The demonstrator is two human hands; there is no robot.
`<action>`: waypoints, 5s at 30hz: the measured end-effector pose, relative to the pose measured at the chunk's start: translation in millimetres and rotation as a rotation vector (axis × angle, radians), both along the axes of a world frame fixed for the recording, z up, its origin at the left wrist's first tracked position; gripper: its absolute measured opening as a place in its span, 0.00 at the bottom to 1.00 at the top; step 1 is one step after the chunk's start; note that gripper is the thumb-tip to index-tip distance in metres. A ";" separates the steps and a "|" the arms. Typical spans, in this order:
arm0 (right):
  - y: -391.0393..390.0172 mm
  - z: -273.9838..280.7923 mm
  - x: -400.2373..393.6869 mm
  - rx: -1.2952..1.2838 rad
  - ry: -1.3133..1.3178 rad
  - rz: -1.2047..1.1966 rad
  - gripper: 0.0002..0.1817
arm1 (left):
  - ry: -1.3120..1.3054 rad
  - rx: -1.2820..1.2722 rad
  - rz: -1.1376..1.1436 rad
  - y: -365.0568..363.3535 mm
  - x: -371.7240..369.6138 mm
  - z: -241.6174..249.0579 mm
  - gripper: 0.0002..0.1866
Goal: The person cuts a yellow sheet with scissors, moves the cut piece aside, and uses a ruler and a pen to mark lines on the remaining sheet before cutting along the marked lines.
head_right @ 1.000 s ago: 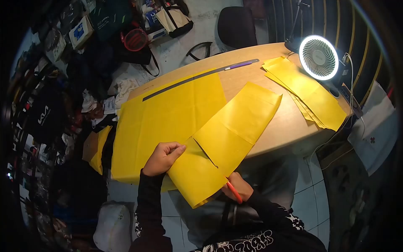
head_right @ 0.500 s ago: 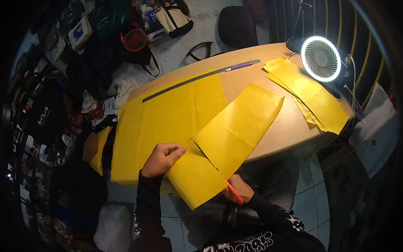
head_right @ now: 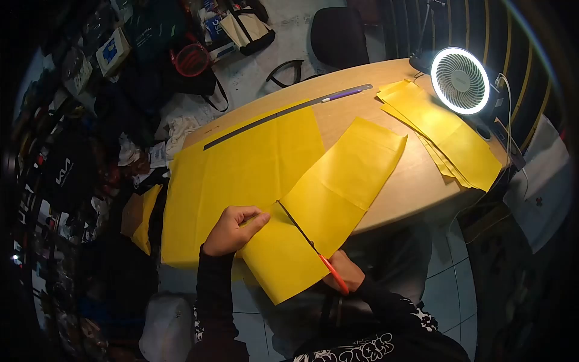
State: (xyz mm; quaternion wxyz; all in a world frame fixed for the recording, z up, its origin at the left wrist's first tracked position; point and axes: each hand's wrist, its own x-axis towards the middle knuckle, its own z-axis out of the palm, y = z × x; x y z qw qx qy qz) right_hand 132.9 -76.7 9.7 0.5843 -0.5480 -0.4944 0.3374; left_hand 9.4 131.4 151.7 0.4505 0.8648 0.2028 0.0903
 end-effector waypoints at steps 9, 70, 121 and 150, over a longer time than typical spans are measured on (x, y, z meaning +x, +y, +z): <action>4.1 12.6 -1.2 -0.015 0.075 -0.033 0.15 | 0.048 0.019 -0.026 3.2 2.8 0.7 0.14; 12.7 36.5 -1.3 0.015 0.275 0.041 0.20 | 0.051 0.108 -0.048 -3.3 5.1 27.4 0.13; -146.8 27.4 57.1 -0.012 0.669 -0.103 0.44 | -0.107 0.396 0.134 117.7 302.1 -80.6 0.33; -153.2 20.0 68.1 -0.199 0.519 -0.372 0.43 | 0.372 0.453 -0.007 19.8 236.4 -48.6 0.35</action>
